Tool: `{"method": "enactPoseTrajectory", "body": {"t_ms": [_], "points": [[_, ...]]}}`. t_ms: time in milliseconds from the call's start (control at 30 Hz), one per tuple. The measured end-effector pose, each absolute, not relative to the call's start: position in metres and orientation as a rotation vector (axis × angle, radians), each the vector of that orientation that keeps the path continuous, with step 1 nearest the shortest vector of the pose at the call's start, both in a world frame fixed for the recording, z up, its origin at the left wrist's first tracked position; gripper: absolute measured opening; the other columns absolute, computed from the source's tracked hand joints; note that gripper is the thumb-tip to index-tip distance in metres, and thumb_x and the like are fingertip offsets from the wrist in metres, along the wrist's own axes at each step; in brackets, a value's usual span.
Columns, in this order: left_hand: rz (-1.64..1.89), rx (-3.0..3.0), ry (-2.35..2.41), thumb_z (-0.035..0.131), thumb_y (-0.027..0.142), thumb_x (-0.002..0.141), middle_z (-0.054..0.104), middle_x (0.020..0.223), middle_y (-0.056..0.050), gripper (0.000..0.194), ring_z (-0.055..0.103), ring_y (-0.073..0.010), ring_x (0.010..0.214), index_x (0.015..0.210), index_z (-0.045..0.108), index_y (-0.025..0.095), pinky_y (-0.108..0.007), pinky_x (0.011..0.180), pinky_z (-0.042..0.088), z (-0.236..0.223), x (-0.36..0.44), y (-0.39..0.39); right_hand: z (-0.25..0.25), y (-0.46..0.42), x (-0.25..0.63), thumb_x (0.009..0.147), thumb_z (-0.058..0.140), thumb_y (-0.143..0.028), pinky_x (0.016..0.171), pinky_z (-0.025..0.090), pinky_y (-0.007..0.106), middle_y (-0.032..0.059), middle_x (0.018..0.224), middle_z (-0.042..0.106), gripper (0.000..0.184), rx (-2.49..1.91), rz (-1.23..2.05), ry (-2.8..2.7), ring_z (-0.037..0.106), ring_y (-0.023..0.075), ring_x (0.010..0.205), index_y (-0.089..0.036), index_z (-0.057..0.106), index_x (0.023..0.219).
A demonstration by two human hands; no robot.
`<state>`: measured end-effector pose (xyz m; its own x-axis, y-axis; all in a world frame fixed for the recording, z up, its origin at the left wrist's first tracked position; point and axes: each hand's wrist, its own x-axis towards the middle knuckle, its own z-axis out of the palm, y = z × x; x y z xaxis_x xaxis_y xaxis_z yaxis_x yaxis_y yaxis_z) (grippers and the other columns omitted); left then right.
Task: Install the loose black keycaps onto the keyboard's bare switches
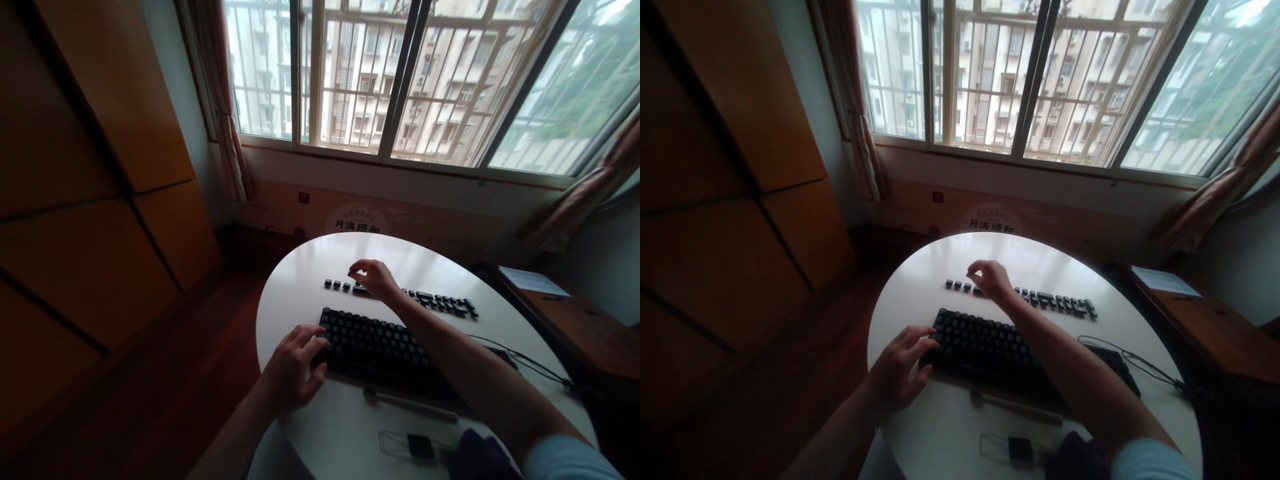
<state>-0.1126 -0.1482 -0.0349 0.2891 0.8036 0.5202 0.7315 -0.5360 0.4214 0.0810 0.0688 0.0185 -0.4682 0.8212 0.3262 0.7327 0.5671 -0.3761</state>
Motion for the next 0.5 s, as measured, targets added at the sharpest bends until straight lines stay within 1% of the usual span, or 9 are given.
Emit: {"method": "enactPoseTrajectory", "body": {"t_ms": [67,167,200,267,367,500], "points": [[1.084,2.440,1.459,0.056,0.016,0.079,0.057,0.126,-0.011,0.033,0.053,-0.0291,0.115,0.112,0.058,0.020,-0.049,0.097,0.048,-0.035,-0.112,-0.148,0.023,0.036,0.094,0.086,0.067,-0.024,0.087,0.047,0.030,0.0002,0.094,0.075,0.011,-1.147,0.266,-2.309,0.066,0.0188,0.090,-0.027,0.075,0.093],[1.112,2.429,1.430,0.056,0.017,0.080,0.059,0.124,-0.012,0.047,0.054,-0.0288,0.114,0.127,0.051,0.020,-0.048,0.097,0.048,-0.034,-0.112,-0.147,0.021,-0.019,0.111,0.080,0.071,-0.020,0.081,0.047,0.031,0.0022,0.084,0.071,0.004,-0.903,0.355,-2.283,0.063,0.0199,0.085,-0.024,0.072,0.081],[1.116,2.428,1.419,0.056,0.018,0.081,0.059,0.123,-0.012,0.052,0.054,-0.0287,0.113,0.132,0.048,0.020,-0.048,0.097,0.048,-0.034,-0.112,-0.146,0.018,-0.035,0.114,0.077,0.074,-0.018,0.078,0.046,0.031,0.0026,0.083,0.070,0.006,-0.889,0.392,-2.287,0.062,0.0196,0.082,-0.023,0.070,0.078],[1.106,2.435,1.404,0.055,0.020,0.082,0.059,0.123,-0.012,0.055,0.054,-0.0287,0.113,0.136,0.045,0.020,-0.047,0.097,0.048,-0.034,-0.112,-0.145,0.013,-0.059,0.117,0.073,0.075,-0.015,0.076,0.045,0.031,0.0028,0.081,0.067,0.010,-0.914,0.442,-2.319,0.060,0.0194,0.079,-0.022,0.068,0.077],[1.082,2.458,1.399,0.055,0.020,0.083,0.059,0.123,-0.012,0.055,0.054,-0.0288,0.113,0.136,0.044,0.019,-0.048,0.099,0.047,-0.035,-0.110,-0.144,0.007,-0.073,0.115,0.073,0.075,-0.014,0.079,0.042,0.033,0.0032,0.079,0.065,0.011,-0.972,0.442,-2.376,0.059,0.0203,0.080,-0.021,0.068,0.079],[1.080,2.469,1.452,0.055,0.017,0.083,0.058,0.123,-0.012,0.050,0.053,-0.0282,0.115,0.132,0.047,0.019,-0.047,0.099,0.048,-0.036,-0.107,-0.145,-0.001,-0.075,0.112,0.074,0.075,-0.017,0.081,0.038,0.034,0.0032,0.078,0.064,0.010,-1.002,0.391,-2.417,0.058,0.0209,0.082,-0.021,0.068,0.079]]}}
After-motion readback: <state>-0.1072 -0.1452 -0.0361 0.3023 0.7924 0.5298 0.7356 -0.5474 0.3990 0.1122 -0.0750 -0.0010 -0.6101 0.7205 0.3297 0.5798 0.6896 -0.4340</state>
